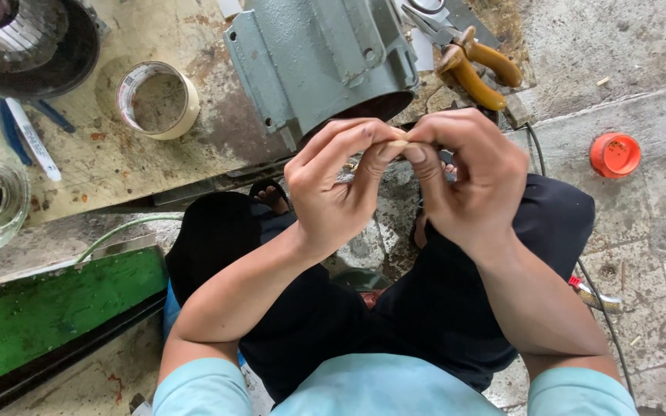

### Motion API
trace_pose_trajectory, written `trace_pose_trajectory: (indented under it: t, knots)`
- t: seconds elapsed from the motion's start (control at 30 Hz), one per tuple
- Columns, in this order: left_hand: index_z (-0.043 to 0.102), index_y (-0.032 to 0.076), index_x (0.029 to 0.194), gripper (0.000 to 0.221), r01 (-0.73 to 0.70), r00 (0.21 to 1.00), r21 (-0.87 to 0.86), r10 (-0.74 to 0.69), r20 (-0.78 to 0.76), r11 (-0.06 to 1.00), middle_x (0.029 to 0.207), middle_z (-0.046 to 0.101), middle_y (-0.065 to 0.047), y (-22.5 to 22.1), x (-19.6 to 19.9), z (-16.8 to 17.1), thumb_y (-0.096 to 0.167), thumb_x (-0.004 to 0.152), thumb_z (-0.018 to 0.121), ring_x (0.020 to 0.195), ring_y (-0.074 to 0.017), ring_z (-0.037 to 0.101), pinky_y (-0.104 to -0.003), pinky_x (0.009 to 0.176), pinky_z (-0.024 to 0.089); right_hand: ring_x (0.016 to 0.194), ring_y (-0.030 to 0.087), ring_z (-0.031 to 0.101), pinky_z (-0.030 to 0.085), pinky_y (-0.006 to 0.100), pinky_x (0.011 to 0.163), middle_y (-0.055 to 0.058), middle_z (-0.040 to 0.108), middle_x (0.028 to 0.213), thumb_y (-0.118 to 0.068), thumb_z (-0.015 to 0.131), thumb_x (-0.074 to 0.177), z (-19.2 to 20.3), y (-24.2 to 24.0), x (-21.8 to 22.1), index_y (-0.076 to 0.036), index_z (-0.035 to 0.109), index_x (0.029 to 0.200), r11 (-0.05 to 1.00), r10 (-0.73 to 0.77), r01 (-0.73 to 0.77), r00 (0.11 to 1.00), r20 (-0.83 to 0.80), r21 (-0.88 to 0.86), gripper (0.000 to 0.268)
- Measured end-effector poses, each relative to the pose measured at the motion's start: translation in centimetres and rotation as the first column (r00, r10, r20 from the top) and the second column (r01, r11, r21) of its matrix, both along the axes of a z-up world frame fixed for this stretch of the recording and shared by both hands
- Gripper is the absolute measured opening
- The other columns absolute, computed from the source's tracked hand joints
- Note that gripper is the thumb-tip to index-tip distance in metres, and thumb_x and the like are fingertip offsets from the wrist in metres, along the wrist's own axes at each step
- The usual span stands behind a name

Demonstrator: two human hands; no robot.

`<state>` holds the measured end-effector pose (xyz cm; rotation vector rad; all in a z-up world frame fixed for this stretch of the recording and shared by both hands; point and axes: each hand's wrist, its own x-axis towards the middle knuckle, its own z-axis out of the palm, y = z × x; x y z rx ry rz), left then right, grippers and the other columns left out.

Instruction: Inserting insulation paper into the slots of an electric motor stator using hands and pliers.

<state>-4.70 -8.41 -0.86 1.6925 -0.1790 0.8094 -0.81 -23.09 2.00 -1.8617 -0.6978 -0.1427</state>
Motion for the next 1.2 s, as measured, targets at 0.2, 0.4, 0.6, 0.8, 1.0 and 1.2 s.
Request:
trace_pose_trajectory:
  t: [0.2, 0.4, 0.6, 0.8, 1.0, 1.2]
  knots:
    - [0.067, -0.004, 0.108, 0.012, 0.047, 0.986, -0.190, -0.076, -0.149, 0.981, 0.094, 0.071, -0.008, -0.5, -0.6, 1.3, 0.004, 0.098, 0.068, 0.075, -0.0122, 0.061, -0.024, 0.066, 0.051, 0.074, 0.016, 0.049, 0.039, 0.029, 0.065, 0.012, 0.066, 0.105, 0.012, 0.073, 0.096, 0.7, 0.0, -0.7, 0.005, 0.066, 0.106, 0.998, -0.024, 0.028, 0.998, 0.060, -0.059, 0.014]
    - [0.068, 0.003, 0.117, 0.018, 0.140, 0.962, -0.438, -0.226, -0.151, 0.888, 0.096, 0.074, -0.007, -0.6, -0.6, -0.9, 0.012, 0.102, 0.068, 0.077, -0.0095, 0.069, -0.020, 0.068, 0.061, 0.082, 0.013, 0.051, 0.041, 0.024, 0.071, 0.012, 0.064, 0.108, 0.003, 0.075, 0.097, -0.5, -0.5, 0.0, 0.004, 0.063, 0.110, 0.991, 0.073, -0.061, 0.992, -0.103, 0.117, 0.018]
    - [0.066, 0.003, 0.119, 0.021, 0.205, 0.944, -0.526, -0.309, -0.118, 0.826, 0.109, 0.073, -0.007, -0.7, -0.7, -1.3, 0.008, 0.100, 0.072, 0.084, -0.0092, 0.069, -0.020, 0.077, 0.061, 0.061, 0.009, 0.035, 0.027, 0.025, 0.055, 0.011, 0.068, 0.102, 0.005, 0.078, 0.096, -0.4, -0.6, 0.4, 0.004, 0.067, 0.104, 1.000, -0.007, 0.008, 0.999, 0.036, -0.008, 0.013]
    - [0.064, 0.001, 0.117, 0.016, 0.287, 0.925, -0.445, -0.367, -0.102, 0.848, 0.095, 0.067, -0.005, -0.7, -0.5, -2.4, 0.001, 0.101, 0.064, 0.076, -0.0106, 0.060, -0.021, 0.067, 0.052, 0.084, 0.020, 0.061, 0.051, 0.031, 0.074, 0.011, 0.067, 0.097, 0.003, 0.073, 0.092, -1.9, -2.2, 3.1, 0.000, 0.065, 0.099, 0.955, 0.295, -0.295, 0.955, -0.005, 0.007, 0.011]
    - [0.069, 0.004, 0.118, 0.016, 0.358, 0.876, -0.558, -0.476, -0.078, 0.749, 0.096, 0.075, -0.010, -0.3, 0.0, -2.2, 0.007, 0.103, 0.068, 0.080, -0.0136, 0.072, -0.021, 0.070, 0.063, 0.112, 0.032, 0.052, 0.048, 0.049, 0.099, 0.016, 0.058, 0.117, -0.021, 0.067, 0.104, -3.8, -3.8, 8.5, -0.003, 0.064, 0.123, 0.951, 0.219, -0.165, 0.957, 0.192, -0.261, 0.026]
    - [0.067, 0.006, 0.126, 0.025, 0.300, 0.870, -0.486, -0.444, -0.213, 0.821, 0.112, 0.076, -0.014, -0.1, 0.2, -1.0, 0.004, 0.101, 0.069, 0.096, -0.0185, 0.077, -0.025, 0.089, 0.068, 0.115, 0.038, 0.052, 0.034, 0.053, 0.096, 0.022, 0.051, 0.134, -0.018, 0.086, 0.099, -6.5, -2.8, 9.8, -0.002, 0.059, 0.145, 0.790, -0.096, 0.279, 0.936, 0.339, -0.546, 0.056]
